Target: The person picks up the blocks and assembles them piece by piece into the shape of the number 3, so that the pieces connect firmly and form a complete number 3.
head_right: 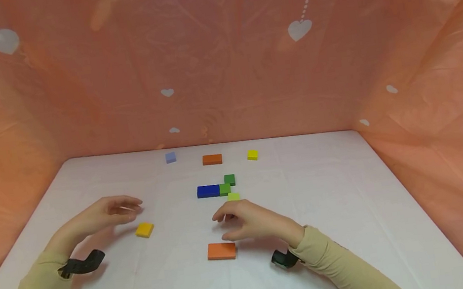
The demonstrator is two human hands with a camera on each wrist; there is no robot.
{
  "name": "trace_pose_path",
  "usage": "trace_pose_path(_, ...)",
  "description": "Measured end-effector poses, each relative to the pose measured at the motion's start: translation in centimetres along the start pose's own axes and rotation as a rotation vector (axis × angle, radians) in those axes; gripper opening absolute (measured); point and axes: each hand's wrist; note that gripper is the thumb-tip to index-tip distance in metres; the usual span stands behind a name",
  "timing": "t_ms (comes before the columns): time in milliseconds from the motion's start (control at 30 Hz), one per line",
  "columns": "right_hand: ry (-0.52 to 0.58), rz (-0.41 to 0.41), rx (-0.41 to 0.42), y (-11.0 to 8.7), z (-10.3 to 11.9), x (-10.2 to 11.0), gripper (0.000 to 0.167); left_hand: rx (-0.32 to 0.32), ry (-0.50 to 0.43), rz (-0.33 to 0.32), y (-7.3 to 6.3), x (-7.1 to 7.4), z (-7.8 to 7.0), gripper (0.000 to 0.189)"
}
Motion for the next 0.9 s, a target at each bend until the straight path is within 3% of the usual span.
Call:
trace_pose_path(300, -0.032, 0.035, -0.001, -0.1, 0.5, -0.8, 0.04, -0.016, -0.023, 0.025, -0.4, -0.6, 0.1, 0.05)
trace_pose_path(500, -0.04, 0.051, -0.03, 0.0, 0.6, -1.3, 0.038, 0.006, -0.038, 0.041, -0.4, -1.2, -0.2, 0.053)
trace_pose_path(900, -0.008, 0.09, -0.077, -0.1, 0.3, -2.1, 0.042, -0.005, 0.005, 0.046, -0.3, -2.2, -0.8, 0.046)
Point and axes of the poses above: each hand's wrist, its own y-axis towards the middle knuckle, its own x-axis out of the back of the hand, z = x × y, and after that the axes turned 13 degrees about y, right-handed
